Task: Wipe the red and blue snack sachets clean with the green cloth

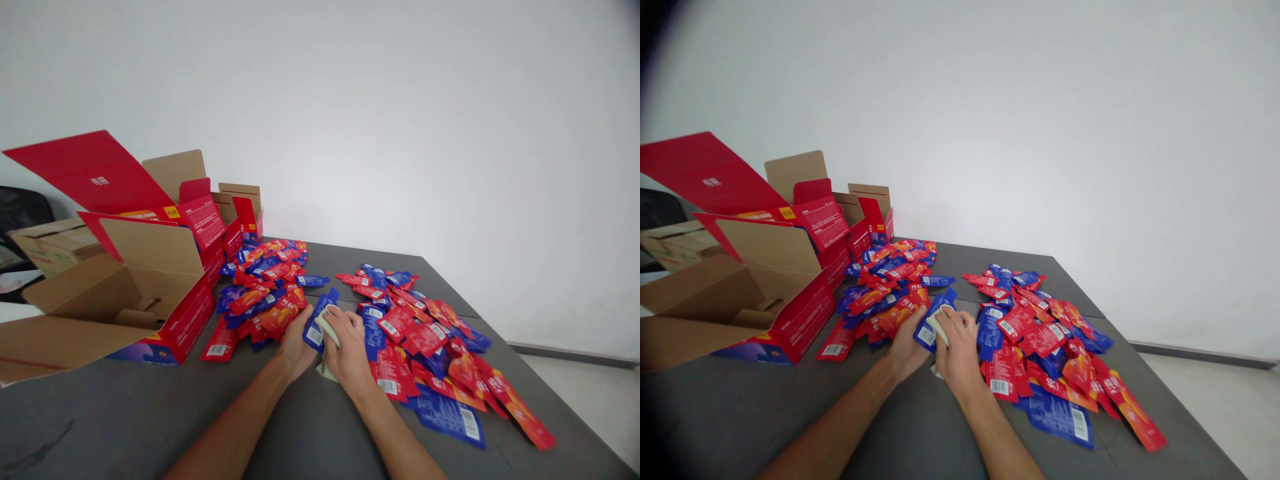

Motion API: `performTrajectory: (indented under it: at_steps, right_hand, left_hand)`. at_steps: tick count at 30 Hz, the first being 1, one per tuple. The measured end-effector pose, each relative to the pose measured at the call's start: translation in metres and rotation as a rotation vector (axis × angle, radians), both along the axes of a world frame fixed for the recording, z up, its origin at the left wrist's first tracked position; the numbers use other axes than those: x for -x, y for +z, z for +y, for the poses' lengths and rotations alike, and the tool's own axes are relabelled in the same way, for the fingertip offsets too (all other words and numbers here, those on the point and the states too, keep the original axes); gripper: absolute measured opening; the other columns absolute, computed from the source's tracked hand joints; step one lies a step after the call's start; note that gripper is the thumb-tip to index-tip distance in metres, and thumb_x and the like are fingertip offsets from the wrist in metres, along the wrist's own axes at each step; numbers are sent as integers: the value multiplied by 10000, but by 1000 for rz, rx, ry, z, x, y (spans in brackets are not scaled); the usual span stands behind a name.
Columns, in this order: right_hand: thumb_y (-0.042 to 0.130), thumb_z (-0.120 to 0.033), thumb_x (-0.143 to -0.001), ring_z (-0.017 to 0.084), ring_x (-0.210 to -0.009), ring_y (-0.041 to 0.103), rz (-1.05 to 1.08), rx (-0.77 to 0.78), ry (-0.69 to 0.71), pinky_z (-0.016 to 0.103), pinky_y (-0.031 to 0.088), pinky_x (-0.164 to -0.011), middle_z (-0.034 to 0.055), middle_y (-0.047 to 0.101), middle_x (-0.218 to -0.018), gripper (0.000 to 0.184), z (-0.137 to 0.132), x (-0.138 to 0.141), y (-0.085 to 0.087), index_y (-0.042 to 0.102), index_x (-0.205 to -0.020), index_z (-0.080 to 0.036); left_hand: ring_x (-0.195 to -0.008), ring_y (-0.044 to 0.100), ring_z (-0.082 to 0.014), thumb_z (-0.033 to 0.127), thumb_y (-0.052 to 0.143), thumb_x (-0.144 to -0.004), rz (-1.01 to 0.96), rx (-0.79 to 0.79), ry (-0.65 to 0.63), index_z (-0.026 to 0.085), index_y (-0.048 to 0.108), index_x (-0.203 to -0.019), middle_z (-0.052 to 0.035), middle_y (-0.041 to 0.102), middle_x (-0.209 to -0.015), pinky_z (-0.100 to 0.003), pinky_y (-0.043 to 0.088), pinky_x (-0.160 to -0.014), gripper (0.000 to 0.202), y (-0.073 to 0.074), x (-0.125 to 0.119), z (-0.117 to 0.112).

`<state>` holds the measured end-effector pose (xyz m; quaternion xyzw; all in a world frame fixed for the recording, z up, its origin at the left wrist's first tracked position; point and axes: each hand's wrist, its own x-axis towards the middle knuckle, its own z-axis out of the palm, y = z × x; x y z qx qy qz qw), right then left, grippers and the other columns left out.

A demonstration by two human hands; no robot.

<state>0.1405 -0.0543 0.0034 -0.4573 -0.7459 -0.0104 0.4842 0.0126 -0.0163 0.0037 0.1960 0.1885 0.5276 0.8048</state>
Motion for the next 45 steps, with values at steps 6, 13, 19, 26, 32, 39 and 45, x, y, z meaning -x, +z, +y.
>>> performTrajectory:
  at_steps: [6,13,19,26,32,39,45]
  right_hand:
    - [570,-207,-921,290,-1287,468,-125,11,50,543,424,-1065,99,565,-1370,404,-1,-2,6,577,-1321,-267]
    - [436,-89,-941,236,-1131,546,-215,37,206,472,495,-1002,78,633,-1265,442,-6,-2,14,592,-1311,-275]
    - [450,-59,-911,243,-1115,545,-52,-33,82,468,508,-971,80,636,-1263,453,0,-13,12,585,-1299,-248]
    - [469,-25,-861,255,-1148,520,-96,-43,13,473,495,-989,64,608,-1334,493,1,-13,9,627,-1265,-258]
    - [475,5,-813,236,-1145,527,-164,5,109,421,507,-981,57,625,-1310,517,-3,-2,8,651,-1231,-244]
    - [472,-24,-846,255,-1175,502,-63,-70,-33,470,474,-1011,78,609,-1334,492,5,-21,9,634,-1261,-233]
    - [468,38,-729,236,-1106,526,-216,64,285,434,482,-996,47,639,-1270,557,-9,8,11,670,-1164,-244]
  left_hand:
    - [-789,661,-140,283,557,-935,-49,26,-70,117,686,-980,-68,712,-906,-239,522,-745,215,0,3,2]
    - [-736,655,-161,291,579,-910,13,-22,-106,131,682,-1053,-70,707,-882,-278,511,-731,238,2,8,7]
    - [-762,654,-156,220,618,-872,14,-64,-92,130,701,-987,-62,715,-896,-263,499,-754,168,1,7,1]
    - [-744,654,-155,208,615,-868,24,-47,-103,109,702,-966,-66,711,-872,-254,492,-736,164,2,-1,-2]
    - [-692,650,-147,264,598,-896,15,8,-84,112,696,-883,-54,708,-800,-249,492,-712,182,3,5,2]
    - [-766,675,-171,249,567,-906,67,18,-88,88,707,-921,-82,731,-864,-277,505,-796,214,5,-3,-2]
    - [-876,700,-250,306,531,-888,-6,16,-142,71,698,-952,-131,741,-899,-364,522,-861,295,5,12,9]
